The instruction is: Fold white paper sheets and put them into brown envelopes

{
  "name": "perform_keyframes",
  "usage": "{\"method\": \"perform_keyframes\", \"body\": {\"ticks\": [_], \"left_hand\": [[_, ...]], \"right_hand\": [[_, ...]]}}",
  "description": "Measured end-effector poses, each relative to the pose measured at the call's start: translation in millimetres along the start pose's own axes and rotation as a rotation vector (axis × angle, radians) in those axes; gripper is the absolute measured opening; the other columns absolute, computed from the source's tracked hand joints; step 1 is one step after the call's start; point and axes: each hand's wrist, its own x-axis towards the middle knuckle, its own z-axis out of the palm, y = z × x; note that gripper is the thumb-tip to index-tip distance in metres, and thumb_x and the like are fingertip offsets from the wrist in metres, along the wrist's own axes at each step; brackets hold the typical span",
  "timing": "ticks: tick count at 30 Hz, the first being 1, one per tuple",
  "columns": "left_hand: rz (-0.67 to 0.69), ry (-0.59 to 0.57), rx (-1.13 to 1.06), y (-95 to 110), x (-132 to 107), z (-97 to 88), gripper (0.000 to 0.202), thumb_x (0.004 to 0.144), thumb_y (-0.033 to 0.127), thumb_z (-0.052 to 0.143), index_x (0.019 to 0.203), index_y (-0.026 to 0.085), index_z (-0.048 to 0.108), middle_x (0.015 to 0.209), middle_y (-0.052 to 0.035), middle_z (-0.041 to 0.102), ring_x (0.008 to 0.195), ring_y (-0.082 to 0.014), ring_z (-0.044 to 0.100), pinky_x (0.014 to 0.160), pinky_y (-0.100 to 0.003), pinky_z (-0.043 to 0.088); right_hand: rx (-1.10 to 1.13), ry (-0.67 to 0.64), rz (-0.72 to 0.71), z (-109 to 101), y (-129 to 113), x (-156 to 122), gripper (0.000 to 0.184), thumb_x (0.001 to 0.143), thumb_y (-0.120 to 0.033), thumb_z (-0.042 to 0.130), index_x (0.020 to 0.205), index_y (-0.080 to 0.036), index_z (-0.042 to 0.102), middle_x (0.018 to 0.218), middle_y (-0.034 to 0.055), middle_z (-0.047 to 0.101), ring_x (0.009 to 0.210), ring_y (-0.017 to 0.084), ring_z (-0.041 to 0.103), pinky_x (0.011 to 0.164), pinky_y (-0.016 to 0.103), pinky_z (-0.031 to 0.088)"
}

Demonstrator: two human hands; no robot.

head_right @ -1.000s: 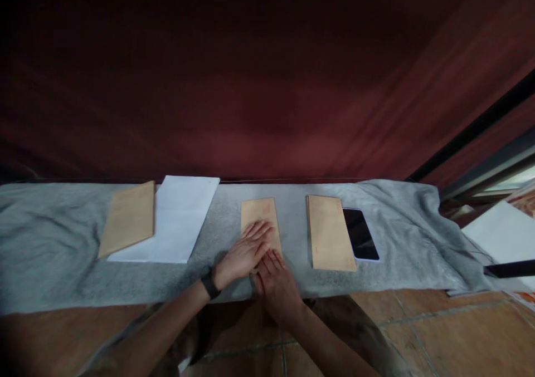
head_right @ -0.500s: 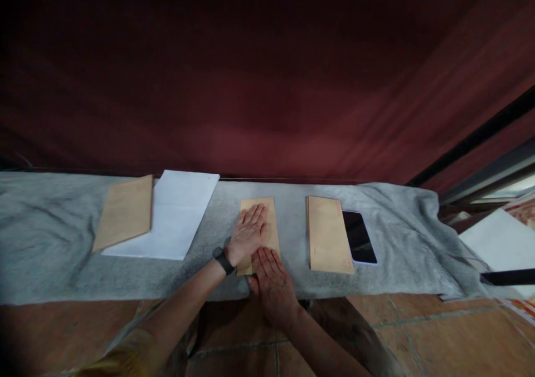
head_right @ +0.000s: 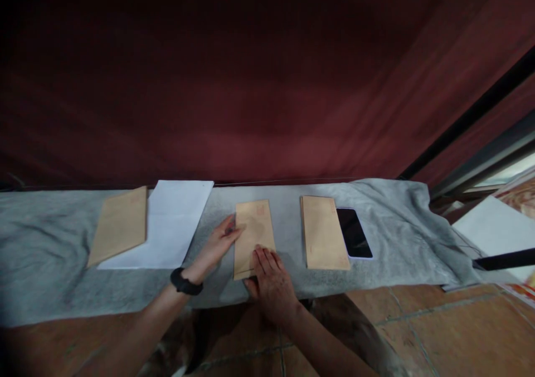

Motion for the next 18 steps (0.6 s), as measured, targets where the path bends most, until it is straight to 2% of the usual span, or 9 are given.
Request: {"method": "perform_keyframes", "body": {"ticks": [3, 6, 9, 12, 15, 18], "left_hand": [[-0.127, 0.009, -0.275, -1.4, 0.5, -2.1, 0.06, 0.073, 0.027, 0.073, 0.13, 0.017, 0.059, 0.112, -0.0079, 0.071, 0.101, -0.0222, 0.067, 0.091, -0.034, 0.05], [-0.194, 0.078, -0.39, -4.3, 1.9, -3.1, 0.066, 0.065, 0.022, 0.077, 0.129, 0.015, 0.059, 0.1, -0.0055, 0.072, 0.09, -0.018, 0.067, 0.083, -0.029, 0.048], [-0.208, -0.01, -0.417, -2.0, -0.1, -3.1, 0.06, 0.062, 0.02, 0.076, 0.121, 0.014, 0.064, 0.084, -0.0024, 0.071, 0.077, -0.0164, 0.065, 0.069, -0.025, 0.045], [-0.17, -0.121, -0.445, 7.4, -3.7, -2.0, 0.047, 0.063, 0.02, 0.073, 0.109, 0.016, 0.07, 0.086, -0.003, 0.072, 0.073, -0.0151, 0.064, 0.061, -0.023, 0.043], [-0.16, -0.11, -0.509, 20.7, -4.1, -1.4, 0.037, 0.063, 0.018, 0.071, 0.1, 0.018, 0.071, 0.086, -0.0017, 0.073, 0.069, -0.0126, 0.064, 0.058, -0.02, 0.043], [-0.173, -0.136, -0.627, 32.2, -3.7, -1.4, 0.036, 0.066, 0.02, 0.073, 0.102, 0.018, 0.071, 0.09, -0.0031, 0.074, 0.074, -0.0136, 0.067, 0.061, -0.02, 0.048]], "right_hand": [[-0.009, 0.013, 0.02, 2.9, -1.0, 3.3, 0.06, 0.098, -0.041, 0.055, 0.148, -0.01, 0.045, 0.151, 0.0155, 0.05, 0.137, 0.029, 0.048, 0.114, 0.046, 0.039], [-0.011, 0.015, 0.017, 4.5, -0.3, 6.2, 0.06, 0.097, -0.043, 0.055, 0.147, -0.011, 0.046, 0.152, 0.0151, 0.049, 0.136, 0.03, 0.048, 0.113, 0.046, 0.039], [-0.002, -0.001, 0.014, 3.5, 0.1, 9.8, 0.065, 0.096, -0.045, 0.056, 0.15, -0.01, 0.043, 0.152, 0.0154, 0.049, 0.137, 0.031, 0.047, 0.112, 0.046, 0.039], [0.008, -0.013, 0.03, -0.9, -2.2, 14.8, 0.074, 0.094, -0.048, 0.058, 0.153, -0.009, 0.037, 0.155, 0.0175, 0.045, 0.138, 0.033, 0.045, 0.111, 0.048, 0.039], [0.034, -0.019, 0.033, -10.3, -4.4, 21.3, 0.082, 0.092, -0.047, 0.059, 0.157, -0.009, 0.028, 0.161, 0.018, 0.033, 0.142, 0.035, 0.039, 0.115, 0.052, 0.035], [0.175, 0.008, 0.048, -24.1, 0.2, 28.9, 0.072, 0.096, -0.034, 0.05, 0.159, -0.012, 0.024, 0.163, 0.014, 0.03, 0.147, 0.03, 0.034, 0.121, 0.05, 0.029]]}}
